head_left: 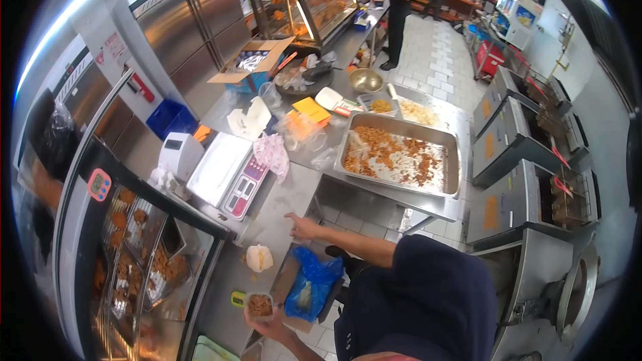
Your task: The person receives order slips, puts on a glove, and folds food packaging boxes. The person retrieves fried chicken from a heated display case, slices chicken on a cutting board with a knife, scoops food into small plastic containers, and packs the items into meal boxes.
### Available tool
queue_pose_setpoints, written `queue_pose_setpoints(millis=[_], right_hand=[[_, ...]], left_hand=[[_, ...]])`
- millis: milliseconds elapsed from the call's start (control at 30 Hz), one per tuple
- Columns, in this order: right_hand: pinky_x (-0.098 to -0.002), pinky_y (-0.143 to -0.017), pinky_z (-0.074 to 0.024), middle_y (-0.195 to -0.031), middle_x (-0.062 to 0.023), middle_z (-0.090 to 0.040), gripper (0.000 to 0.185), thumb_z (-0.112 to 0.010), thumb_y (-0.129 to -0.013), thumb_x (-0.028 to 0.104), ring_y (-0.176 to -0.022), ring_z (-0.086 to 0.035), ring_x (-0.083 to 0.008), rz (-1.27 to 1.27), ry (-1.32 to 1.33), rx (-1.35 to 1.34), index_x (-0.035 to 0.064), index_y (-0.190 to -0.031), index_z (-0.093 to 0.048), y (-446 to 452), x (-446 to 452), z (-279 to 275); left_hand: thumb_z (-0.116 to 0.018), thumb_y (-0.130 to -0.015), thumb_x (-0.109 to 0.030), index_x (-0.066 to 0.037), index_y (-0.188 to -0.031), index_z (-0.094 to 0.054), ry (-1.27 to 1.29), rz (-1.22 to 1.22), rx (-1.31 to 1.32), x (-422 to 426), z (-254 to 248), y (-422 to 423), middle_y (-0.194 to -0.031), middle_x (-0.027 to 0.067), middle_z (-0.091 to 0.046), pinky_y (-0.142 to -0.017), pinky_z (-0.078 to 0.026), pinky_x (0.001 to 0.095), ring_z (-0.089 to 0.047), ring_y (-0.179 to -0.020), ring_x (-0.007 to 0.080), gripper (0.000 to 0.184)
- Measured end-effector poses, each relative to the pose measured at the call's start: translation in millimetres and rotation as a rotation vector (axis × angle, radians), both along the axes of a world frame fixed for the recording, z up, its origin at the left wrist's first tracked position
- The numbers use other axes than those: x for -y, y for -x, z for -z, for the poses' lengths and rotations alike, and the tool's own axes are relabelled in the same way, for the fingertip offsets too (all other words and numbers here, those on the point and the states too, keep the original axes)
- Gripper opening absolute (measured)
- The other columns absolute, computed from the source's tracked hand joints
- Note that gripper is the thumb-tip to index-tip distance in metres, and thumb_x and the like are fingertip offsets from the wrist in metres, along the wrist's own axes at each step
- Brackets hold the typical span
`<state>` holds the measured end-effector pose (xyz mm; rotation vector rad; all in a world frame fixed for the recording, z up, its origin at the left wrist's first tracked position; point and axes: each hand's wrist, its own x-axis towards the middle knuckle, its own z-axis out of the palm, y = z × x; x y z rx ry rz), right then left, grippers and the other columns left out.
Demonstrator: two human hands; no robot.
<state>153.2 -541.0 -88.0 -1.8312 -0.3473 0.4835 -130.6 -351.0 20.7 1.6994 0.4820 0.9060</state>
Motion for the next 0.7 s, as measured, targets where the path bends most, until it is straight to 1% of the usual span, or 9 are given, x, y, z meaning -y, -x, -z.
queue_pose_setpoints(millis=[100,267,333,367,400,500,567,667,700], right_hand=[[-0.0344,-0.072,-0.0555,-0.093,-0.0078,-0.071,0.022,-0.054,-0.098,0.013,-0.083,-0.069,-0.0176,-0.051,-0.152,-0.076,0.0051,-0.116,-0.063,61.6,64.4,-34.2],[-0.0328,-0.081,-0.0556,-0.115,-0.0086,-0.069,0.031,-0.049,-0.101,0.014,-0.1,-0.066,-0.0147,-0.086,-0.219,-0.062,0.0078,-0.128,-0.063,151.7,159.4,-63.9],[-0.0348,-0.088,-0.0547,-0.124,-0.0083,-0.066,0.036,-0.051,-0.102,0.024,-0.112,-0.062,-0.017,0.175,-0.421,-0.452,0.0084,-0.134,-0.061,184.7,191.8,-104.5],[-0.0377,-0.092,-0.0543,-0.127,-0.0103,-0.064,0.049,-0.047,-0.104,0.042,-0.116,-0.061,-0.0203,0.232,-0.455,-0.469,0.0047,-0.133,-0.06,196.5,210.6,-112.4],[-0.0377,-0.092,-0.0543,-0.127,-0.0103,-0.064,0.049,-0.047,-0.104,0.042,-0.116,-0.061,-0.0203,0.244,-0.462,-0.469,0.0047,-0.133,-0.06,208.3,230.6,-122.4],[-0.0406,-0.084,-0.0582,-0.122,-0.0169,-0.065,0.072,-0.033,-0.102,0.062,-0.109,-0.065,-0.0252,0.402,-0.616,-0.557,0.0011,-0.13,-0.059,240.2,297.0,-137.7],[-0.0392,-0.081,-0.059,-0.119,-0.0155,-0.066,0.069,-0.036,-0.103,0.058,-0.105,-0.066,-0.0238,0.469,-0.602,-0.48,0.0002,-0.131,-0.059,260.4,342.2,-142.0],[-0.0364,-0.076,-0.0608,-0.115,-0.0132,-0.067,0.06,-0.043,-0.104,0.05,-0.099,-0.067,-0.0212,0.574,-0.572,-0.349,-0.0015,-0.13,-0.059,286.1,417.1,-141.1],[-0.035,-0.073,-0.0618,-0.113,-0.0123,-0.067,0.055,-0.048,-0.104,0.045,-0.097,-0.067,-0.02,0.615,-0.551,-0.303,-0.0021,-0.129,-0.059,295.1,445.8,-136.6]], left_hand=[[-0.086,-0.069,-0.009,-0.006,-0.14,-0.042,0.309,0.232,0.072,39.4,-25.3,-14.4,-0.135,0.0121,-0.046,-0.102,-0.049,0.0408,-0.052,-0.122,0.0277,0.084],[-0.087,-0.065,-0.005,-0.005,-0.137,-0.044,0.326,0.653,-0.038,108.3,-4.7,-47.1,-0.132,0.0098,-0.048,-0.108,-0.042,0.0418,-0.049,-0.125,0.0259,0.085],[-0.088,-0.065,-0.006,-0.004,-0.137,-0.045,0.299,0.785,-0.025,151.9,-2.7,-57.8,-0.134,0.0115,-0.049,-0.11,-0.039,0.0419,-0.048,-0.128,0.0265,0.084],[-0.089,-0.065,-0.006,-0.004,-0.136,-0.045,0.277,0.902,-0.009,174.1,-4.5,-61.2,-0.136,0.0133,-0.05,-0.113,-0.036,0.042,-0.046,-0.131,0.0271,0.084],[-0.089,-0.065,-0.006,-0.004,-0.136,-0.045,0.274,0.915,-0.015,198.3,-12.1,-64.7,-0.136,0.0133,-0.05,-0.113,-0.036,0.042,-0.046,-0.131,0.0271,0.084],[-0.089,-0.065,-0.008,-0.003,-0.135,-0.047,0.156,1.111,-0.016,276.6,-30.0,-71.8,-0.143,0.0181,-0.049,-0.115,-0.031,0.0417,-0.041,-0.139,0.0295,0.082],[-0.088,-0.067,-0.007,-0.003,-0.136,-0.046,0.007,1.272,-0.043,329.3,-31.6,-70.9,-0.149,0.0234,-0.043,-0.117,-0.03,0.0427,-0.039,-0.141,0.0312,0.081],[-0.089,-0.067,-0.012,-0.003,-0.134,-0.049,0.172,1.37,-0.054,420.8,-28.5,-63.9,-0.148,0.0198,-0.047,-0.117,-0.028,0.0428,-0.035,-0.144,0.0311,0.079],[-0.09,-0.066,-0.01,-0.004,-0.135,-0.049,0.072,1.408,-0.043,450.5,-23.7,-65.5,-0.149,0.0197,-0.046,-0.116,-0.03,0.0425,-0.04,-0.141,0.0299,0.08]])
